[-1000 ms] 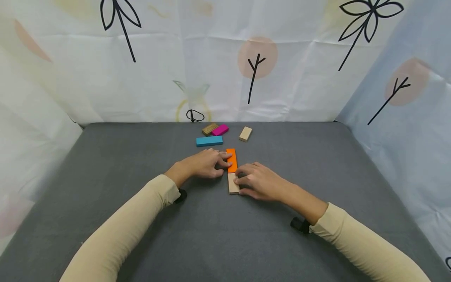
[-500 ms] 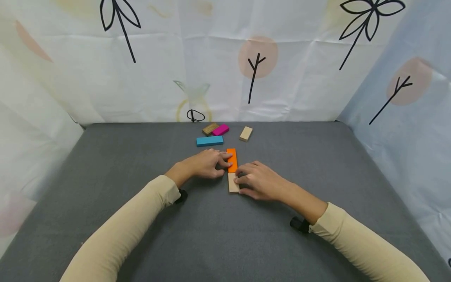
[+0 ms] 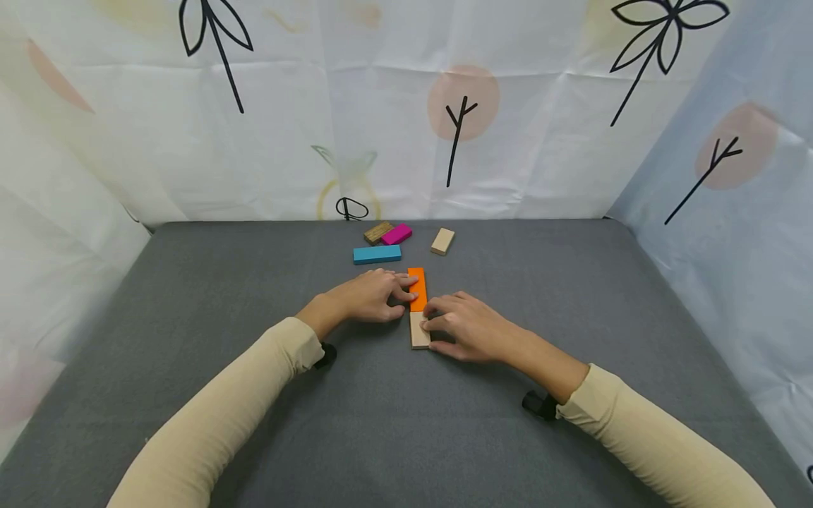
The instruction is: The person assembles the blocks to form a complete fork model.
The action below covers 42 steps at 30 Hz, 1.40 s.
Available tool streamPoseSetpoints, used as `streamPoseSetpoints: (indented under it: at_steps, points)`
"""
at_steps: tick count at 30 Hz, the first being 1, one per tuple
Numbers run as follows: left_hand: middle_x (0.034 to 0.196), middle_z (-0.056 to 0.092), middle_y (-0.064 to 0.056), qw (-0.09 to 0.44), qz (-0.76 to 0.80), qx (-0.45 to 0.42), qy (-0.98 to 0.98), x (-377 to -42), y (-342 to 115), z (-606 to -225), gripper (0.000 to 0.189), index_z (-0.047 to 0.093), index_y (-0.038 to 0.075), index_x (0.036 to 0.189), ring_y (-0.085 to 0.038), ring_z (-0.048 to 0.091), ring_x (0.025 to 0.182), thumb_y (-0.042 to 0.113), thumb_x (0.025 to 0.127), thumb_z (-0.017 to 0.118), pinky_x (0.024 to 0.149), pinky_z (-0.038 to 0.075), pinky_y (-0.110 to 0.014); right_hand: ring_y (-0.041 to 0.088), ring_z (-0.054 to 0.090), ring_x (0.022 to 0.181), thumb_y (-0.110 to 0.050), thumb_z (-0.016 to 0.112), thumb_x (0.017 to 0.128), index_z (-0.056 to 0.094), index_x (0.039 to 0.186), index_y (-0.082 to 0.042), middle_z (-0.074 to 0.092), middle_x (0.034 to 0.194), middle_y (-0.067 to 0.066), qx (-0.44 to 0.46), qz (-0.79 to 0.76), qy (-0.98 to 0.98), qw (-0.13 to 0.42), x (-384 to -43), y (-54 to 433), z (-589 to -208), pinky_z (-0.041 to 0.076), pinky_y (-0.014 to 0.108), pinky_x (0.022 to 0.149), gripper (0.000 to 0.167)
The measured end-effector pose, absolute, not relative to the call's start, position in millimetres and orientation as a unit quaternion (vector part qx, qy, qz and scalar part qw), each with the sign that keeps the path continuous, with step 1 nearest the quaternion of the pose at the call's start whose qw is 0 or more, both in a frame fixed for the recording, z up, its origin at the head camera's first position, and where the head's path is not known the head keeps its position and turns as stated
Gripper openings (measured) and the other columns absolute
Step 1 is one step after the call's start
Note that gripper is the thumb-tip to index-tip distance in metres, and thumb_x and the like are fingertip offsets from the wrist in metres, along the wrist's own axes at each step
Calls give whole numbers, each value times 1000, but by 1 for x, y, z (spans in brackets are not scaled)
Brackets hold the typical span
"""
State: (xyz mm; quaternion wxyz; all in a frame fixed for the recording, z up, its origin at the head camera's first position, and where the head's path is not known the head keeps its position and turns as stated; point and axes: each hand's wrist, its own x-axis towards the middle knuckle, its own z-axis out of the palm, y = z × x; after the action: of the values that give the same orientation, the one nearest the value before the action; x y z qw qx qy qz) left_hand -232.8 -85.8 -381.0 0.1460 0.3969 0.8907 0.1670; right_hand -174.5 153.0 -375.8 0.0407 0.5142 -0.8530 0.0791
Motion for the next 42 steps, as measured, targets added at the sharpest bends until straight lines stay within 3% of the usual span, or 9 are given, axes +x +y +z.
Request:
streamPoseSetpoints:
  at_steps: [13,17,24,42]
  points:
    - [154,42,-8,144,188,390,890,-232,-86,-380,39,63,10,134,-30,38,142,19,96,61,104,41,-44,22,64,100,-22,76,90,76,110,-11,65,114,8,518,99,-849,33,-175,154,-377,50,44,90,23]
    - [155,41,-7,146,187,386,891,-234,-90,-381,40,63,12,135,-30,38,142,20,96,61,108,39,-45,21,64,98,-22,76,90,76,110,-11,65,113,8,519,107,-847,30,-176,153,-378,50,43,88,24]
    - [155,39,-9,150,191,395,886,-233,-91,-383,43,60,12,138,-31,38,142,22,96,62,97,43,-42,20,64,97,-23,77,89,76,111,-11,64,112,7,520,101,-848,31,-177,153,-379,50,40,86,24]
    - [154,41,-10,133,186,402,886,-231,-89,-383,42,61,10,137,-32,37,143,22,96,62,113,34,-48,21,63,101,-24,75,91,76,112,-12,65,115,8,524,99,-846,29,-177,155,-380,49,41,92,25]
